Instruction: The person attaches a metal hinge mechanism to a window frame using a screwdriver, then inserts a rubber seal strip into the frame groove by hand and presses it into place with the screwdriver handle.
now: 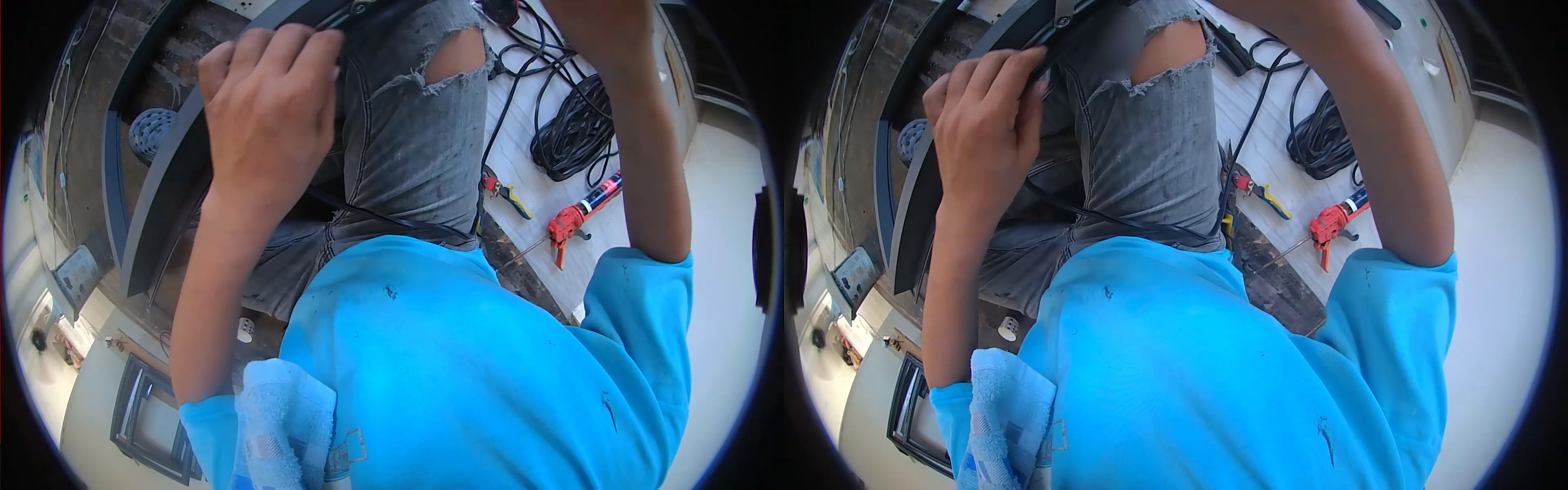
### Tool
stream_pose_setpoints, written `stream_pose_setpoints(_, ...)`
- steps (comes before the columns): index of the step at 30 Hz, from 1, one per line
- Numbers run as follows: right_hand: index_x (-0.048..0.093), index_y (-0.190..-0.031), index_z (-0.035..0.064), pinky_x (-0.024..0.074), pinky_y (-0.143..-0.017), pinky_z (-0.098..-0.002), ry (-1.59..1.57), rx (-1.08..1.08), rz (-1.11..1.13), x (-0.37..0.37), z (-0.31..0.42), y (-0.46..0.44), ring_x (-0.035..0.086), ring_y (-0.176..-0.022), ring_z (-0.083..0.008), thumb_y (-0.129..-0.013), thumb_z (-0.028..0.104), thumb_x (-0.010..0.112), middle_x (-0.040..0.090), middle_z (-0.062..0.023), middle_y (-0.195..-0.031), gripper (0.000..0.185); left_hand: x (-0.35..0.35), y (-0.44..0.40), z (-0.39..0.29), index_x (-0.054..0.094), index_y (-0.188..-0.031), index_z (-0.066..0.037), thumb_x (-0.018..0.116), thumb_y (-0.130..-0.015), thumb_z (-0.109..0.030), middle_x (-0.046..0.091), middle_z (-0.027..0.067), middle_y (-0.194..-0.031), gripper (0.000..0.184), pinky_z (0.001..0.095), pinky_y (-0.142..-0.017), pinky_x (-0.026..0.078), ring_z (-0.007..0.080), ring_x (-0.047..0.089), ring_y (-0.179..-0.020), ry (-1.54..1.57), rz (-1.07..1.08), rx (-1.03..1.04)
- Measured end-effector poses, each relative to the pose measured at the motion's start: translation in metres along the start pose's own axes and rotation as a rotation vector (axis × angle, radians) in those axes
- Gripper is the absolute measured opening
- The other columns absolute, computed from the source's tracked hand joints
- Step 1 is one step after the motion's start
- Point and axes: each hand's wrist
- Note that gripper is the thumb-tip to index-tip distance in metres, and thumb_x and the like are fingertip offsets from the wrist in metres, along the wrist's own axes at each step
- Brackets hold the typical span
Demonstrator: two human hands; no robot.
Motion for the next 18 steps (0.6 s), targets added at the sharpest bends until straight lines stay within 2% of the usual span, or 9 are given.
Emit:
stream_pose_setpoints(2,0.052,-0.129,-0.0003,0.0384,-0.04,-0.0178,0.07,-0.018,-0.03,-0.012,-0.016,0.014,0.054,-0.049,-0.0042,-0.105,0.014,0.062,0.072,-0.0136,-0.094,0.029,0.015,-0.013,-0.006,0.07,-0.102,-0.013,0.074,-0.085,-0.013,0.066,-0.0004,-0.095,0.017,0.0418,-0.092,0.038,0.0221,0.062,-0.098,0.04,-0.089,0.026)
stream_pose_setpoints(5,0.05,-0.131,-0.0006,0.0389,-0.039,-0.0174,0.009,0.037,-0.105,-0.012,-0.017,0.041,0.054,-0.048,-0.0043,-0.106,0.012,0.061,0.073,-0.0149,-0.096,0.031,0.02,-0.029,-0.018,0.073,-0.115,-0.013,0.071,-0.092,-0.017,0.07,0.0011,-0.105,0.023,0.0396,-0.094,0.039,0.0219,0.065,-0.102,-0.039,0.01,-0.011)
stream_pose_setpoints(10,0.047,-0.131,0.0003,0.0421,-0.043,-0.0176,-0.034,0.217,-0.28,-0.016,-0.014,0.079,0.052,-0.048,-0.0044,-0.105,0.009,0.058,0.073,-0.0158,-0.101,0.031,0.026,-0.034,-0.025,0.075,-0.105,-0.013,0.072,-0.091,-0.019,0.07,-0.0002,-0.098,0.015,0.0386,-0.09,0.04,0.0228,0.065,-0.097,-0.029,-0.021,-0.1)
stream_pose_setpoints(18,0.046,-0.13,0.0026,0.0421,-0.045,-0.0177,-0.073,0.256,-0.369,-0.021,-0.021,0.093,0.052,-0.052,-0.0034,-0.104,0.009,0.06,0.072,-0.0133,-0.101,0.03,0.023,-0.035,-0.025,0.075,-0.1,-0.013,0.076,-0.09,-0.02,0.072,-0.001,-0.095,0.012,0.0382,-0.088,0.04,0.0225,0.066,-0.095,-0.03,-0.005,-0.143)
Point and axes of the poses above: each hand's wrist, its own y-axis away from the middle knuckle, its own x-axis out of the palm, z = x × y
